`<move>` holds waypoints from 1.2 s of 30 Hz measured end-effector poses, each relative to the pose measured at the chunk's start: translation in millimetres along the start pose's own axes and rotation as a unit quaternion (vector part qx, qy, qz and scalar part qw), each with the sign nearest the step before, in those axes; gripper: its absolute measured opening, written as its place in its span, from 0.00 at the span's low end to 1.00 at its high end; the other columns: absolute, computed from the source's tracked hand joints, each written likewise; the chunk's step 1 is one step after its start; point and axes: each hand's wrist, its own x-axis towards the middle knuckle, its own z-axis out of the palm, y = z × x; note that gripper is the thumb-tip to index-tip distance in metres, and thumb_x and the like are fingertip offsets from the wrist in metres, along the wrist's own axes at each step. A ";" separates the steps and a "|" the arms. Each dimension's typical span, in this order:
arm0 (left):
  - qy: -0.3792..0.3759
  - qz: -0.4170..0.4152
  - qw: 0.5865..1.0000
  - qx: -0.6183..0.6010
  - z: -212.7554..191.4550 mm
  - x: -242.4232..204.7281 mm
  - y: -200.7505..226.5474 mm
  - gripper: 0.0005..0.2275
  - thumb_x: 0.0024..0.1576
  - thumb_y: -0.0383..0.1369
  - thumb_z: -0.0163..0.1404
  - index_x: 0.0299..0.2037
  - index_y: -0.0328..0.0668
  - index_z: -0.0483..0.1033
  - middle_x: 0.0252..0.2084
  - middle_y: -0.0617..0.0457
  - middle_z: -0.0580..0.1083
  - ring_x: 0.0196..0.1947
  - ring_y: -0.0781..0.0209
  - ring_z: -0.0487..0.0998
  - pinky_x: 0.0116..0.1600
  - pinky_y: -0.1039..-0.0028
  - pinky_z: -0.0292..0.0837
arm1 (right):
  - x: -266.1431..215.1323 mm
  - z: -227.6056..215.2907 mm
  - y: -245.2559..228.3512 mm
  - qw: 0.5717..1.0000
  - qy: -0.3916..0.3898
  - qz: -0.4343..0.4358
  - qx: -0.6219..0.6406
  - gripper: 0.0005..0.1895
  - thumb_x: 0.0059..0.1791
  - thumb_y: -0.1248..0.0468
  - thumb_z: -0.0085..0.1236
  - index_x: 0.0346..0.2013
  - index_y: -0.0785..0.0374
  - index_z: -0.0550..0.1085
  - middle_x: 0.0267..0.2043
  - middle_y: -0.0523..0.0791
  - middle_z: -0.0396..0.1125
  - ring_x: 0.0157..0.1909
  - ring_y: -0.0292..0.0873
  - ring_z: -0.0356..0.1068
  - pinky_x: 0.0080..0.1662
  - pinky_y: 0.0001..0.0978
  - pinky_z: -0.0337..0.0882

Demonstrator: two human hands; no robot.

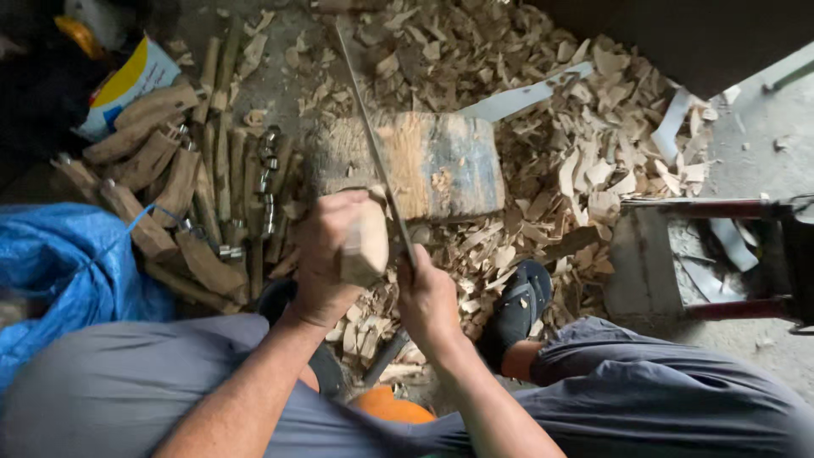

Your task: The person carves a small wooden piece using a knife, repeatedly shaving and shaping it while seated on the floor. The person occasionally inspects the piece and places it among other similar wooden items.

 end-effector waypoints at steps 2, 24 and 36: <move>0.011 0.003 1.000 -0.001 5.7 1.0 2.0 0.20 0.55 0.30 0.62 0.53 0.42 0.64 0.56 0.44 0.71 0.59 0.48 0.76 0.62 0.63 0.75 | -1.1 -8.3 6.5 0.998 0.005 0.025 0.049 0.08 0.55 0.69 0.50 0.49 0.60 0.72 0.21 0.47 0.66 0.22 0.38 0.67 0.27 0.39 0.67; 0.001 0.008 1.000 0.008 2.4 3.3 -0.9 0.22 0.53 0.28 0.63 0.54 0.42 0.65 0.58 0.44 0.71 0.61 0.46 0.75 0.65 0.61 0.75 | 6.6 -6.3 11.4 0.982 -0.012 0.120 0.147 0.08 0.55 0.65 0.47 0.48 0.56 0.72 0.20 0.43 0.64 0.21 0.36 0.64 0.25 0.34 0.64; -0.030 -0.050 0.998 0.038 -0.8 -7.2 -12.1 0.22 0.45 0.28 0.61 0.50 0.41 0.68 0.47 0.47 0.73 0.50 0.47 0.78 0.54 0.63 0.74 | 1.4 -9.8 14.7 0.989 0.097 -0.089 0.063 0.04 0.55 0.67 0.49 0.43 0.60 0.72 0.18 0.44 0.61 0.19 0.38 0.61 0.23 0.35 0.62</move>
